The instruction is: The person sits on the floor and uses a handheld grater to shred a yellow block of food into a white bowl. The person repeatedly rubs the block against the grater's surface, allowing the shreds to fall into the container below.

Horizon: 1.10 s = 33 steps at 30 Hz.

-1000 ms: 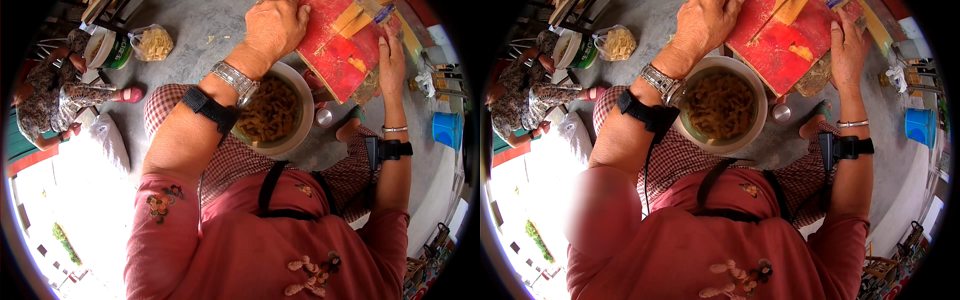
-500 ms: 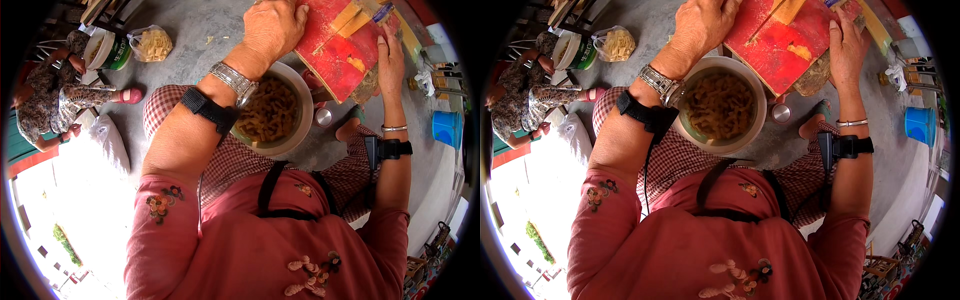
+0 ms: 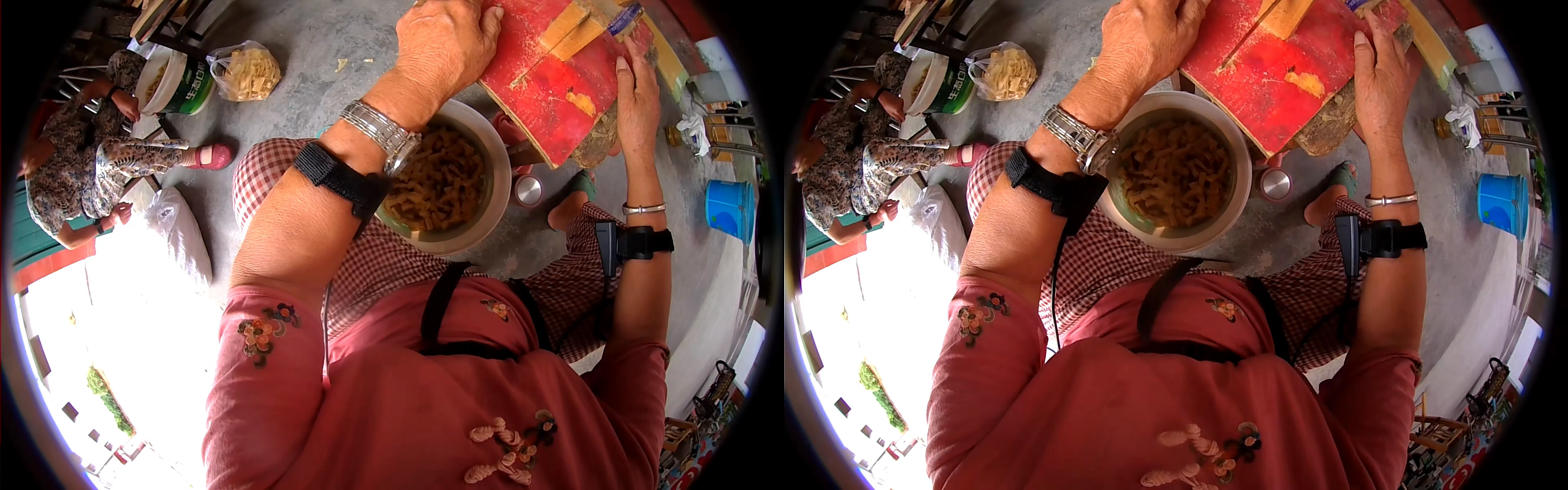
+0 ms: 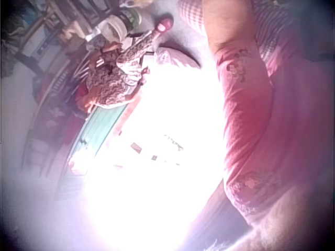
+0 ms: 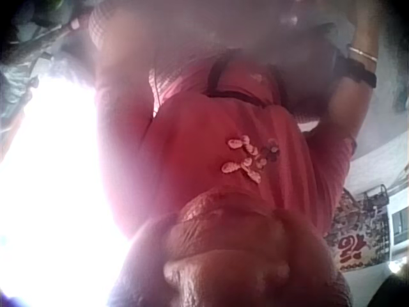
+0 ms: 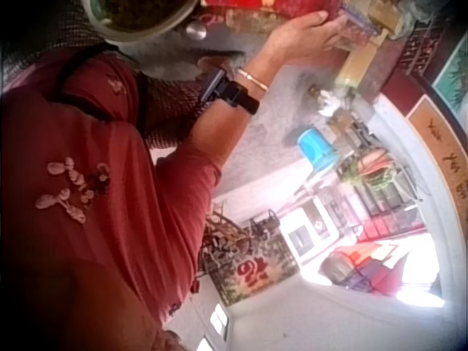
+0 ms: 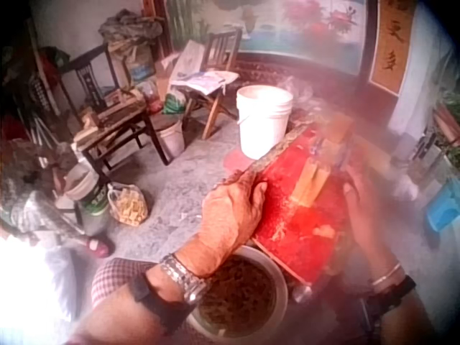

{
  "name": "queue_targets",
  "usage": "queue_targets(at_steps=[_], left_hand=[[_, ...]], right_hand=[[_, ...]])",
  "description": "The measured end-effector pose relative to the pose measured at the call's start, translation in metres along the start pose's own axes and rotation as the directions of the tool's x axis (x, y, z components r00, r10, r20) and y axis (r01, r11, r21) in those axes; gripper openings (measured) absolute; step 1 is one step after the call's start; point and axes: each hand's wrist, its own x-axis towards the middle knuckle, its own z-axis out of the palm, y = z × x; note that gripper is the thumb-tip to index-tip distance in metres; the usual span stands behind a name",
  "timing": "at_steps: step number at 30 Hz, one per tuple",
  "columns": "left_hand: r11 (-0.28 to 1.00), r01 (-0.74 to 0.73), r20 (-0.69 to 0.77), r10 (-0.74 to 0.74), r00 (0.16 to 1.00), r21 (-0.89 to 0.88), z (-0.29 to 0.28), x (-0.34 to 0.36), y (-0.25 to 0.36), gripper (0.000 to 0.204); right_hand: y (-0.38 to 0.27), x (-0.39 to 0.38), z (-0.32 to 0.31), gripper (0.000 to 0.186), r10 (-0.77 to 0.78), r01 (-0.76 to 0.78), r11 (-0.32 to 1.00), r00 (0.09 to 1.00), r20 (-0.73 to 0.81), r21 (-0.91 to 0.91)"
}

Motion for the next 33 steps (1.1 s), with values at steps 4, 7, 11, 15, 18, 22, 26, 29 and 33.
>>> queue_targets(at_steps=[4,7,11,15,18,22,26,29,33], left_hand=[[1.0,-0.001,0.002,0.001,1.0,0.0,-0.0004,0.0,0.0002,0.026],[1.0,0.002,0.002,-0.002,1.0,-0.001,-0.0004,-0.0001,0.0005,0.026],[1.0,0.002,0.001,-0.002,1.0,-0.011,-0.0011,0.0,0.0017,0.025],[1.0,-0.023,-0.015,0.023,1.0,-0.004,-0.0002,-0.0004,-0.0007,0.025],[1.0,-0.021,-0.015,0.021,1.0,0.001,-0.0008,-0.0009,0.0007,0.025],[1.0,-0.008,-0.01,0.008,1.0,0.004,-0.0011,-0.0004,0.0011,0.025],[1.0,-0.001,0.001,0.001,1.0,0.011,-0.0006,0.0,0.0009,0.026],[1.0,-0.001,0.005,0.001,1.0,0.012,-0.0003,0.0001,0.0006,0.026],[1.0,-0.009,0.004,0.009,1.0,0.009,-0.0015,-0.0005,0.0006,0.026]], right_hand=[[-0.0008,0.0004,-0.0007,0.048,0.017,-0.017,1.0,1.0,0.011,0.01],[-0.0058,0.0004,-0.0028,0.048,0.055,-0.056,0.998,0.998,0.025,0.032],[-0.0057,0.0,-0.0031,0.048,0.061,-0.061,0.998,0.998,0.025,0.024],[-0.0065,-0.0001,-0.0023,0.048,0.054,-0.055,0.998,0.998,0.022,0.043],[-0.0001,-0.0008,0.0002,0.048,0.007,-0.007,1.0,1.0,0.002,0.006],[0.0019,0.0005,-0.0002,0.048,-0.018,0.018,1.0,1.0,0.008,0.01],[0.0027,0.0005,0.0025,0.044,-0.046,0.047,0.999,0.998,-0.047,0.016],[0.0011,0.0007,0.0034,0.041,-0.052,0.054,0.998,0.996,-0.073,0.021],[-0.0019,0.001,0.0027,0.041,-0.051,0.053,0.998,0.996,-0.072,0.034]])
